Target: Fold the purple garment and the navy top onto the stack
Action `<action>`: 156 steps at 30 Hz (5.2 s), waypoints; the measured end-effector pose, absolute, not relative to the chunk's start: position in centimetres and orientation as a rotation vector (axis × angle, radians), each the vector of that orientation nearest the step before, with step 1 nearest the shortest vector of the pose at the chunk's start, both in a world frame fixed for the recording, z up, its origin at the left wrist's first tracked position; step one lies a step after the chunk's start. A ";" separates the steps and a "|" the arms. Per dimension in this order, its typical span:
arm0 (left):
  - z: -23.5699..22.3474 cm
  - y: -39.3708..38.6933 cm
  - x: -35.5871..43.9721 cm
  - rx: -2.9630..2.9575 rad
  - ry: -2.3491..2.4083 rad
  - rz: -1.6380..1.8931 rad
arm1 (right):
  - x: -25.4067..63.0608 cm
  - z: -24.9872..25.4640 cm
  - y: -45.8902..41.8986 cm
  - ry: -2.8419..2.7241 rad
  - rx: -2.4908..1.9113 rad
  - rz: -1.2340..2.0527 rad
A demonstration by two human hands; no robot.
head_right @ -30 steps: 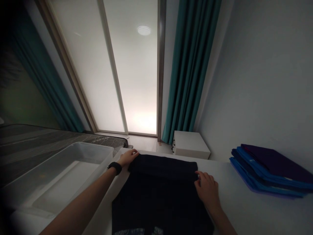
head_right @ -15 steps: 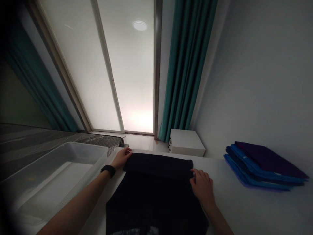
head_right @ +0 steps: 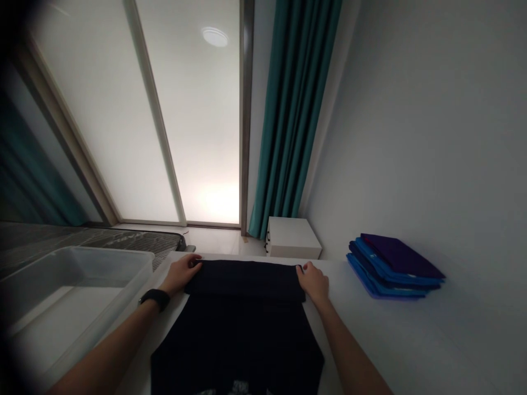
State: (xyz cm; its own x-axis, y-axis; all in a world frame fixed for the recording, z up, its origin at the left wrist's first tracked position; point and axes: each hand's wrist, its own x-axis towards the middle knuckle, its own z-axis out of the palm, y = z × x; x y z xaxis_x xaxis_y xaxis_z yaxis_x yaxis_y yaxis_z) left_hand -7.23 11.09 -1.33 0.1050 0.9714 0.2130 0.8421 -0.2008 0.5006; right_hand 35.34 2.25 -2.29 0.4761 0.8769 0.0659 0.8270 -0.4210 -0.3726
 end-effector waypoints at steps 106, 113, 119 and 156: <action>-1.4 4.0 -8.0 2.017 1.821 0.776 | 34.1 -4.3 -3.6 -1.682 -2.290 -0.118; -1.2 3.8 -7.6 1.960 1.851 0.803 | 33.7 -4.3 -3.3 -1.638 -2.188 -0.079; 0.0 3.7 -7.1 1.601 1.580 1.131 | 33.6 -3.5 -2.8 -1.241 -1.837 0.328; 0.1 10.2 -5.7 2.019 2.011 0.492 | 34.1 -1.8 4.3 -1.538 -2.422 0.375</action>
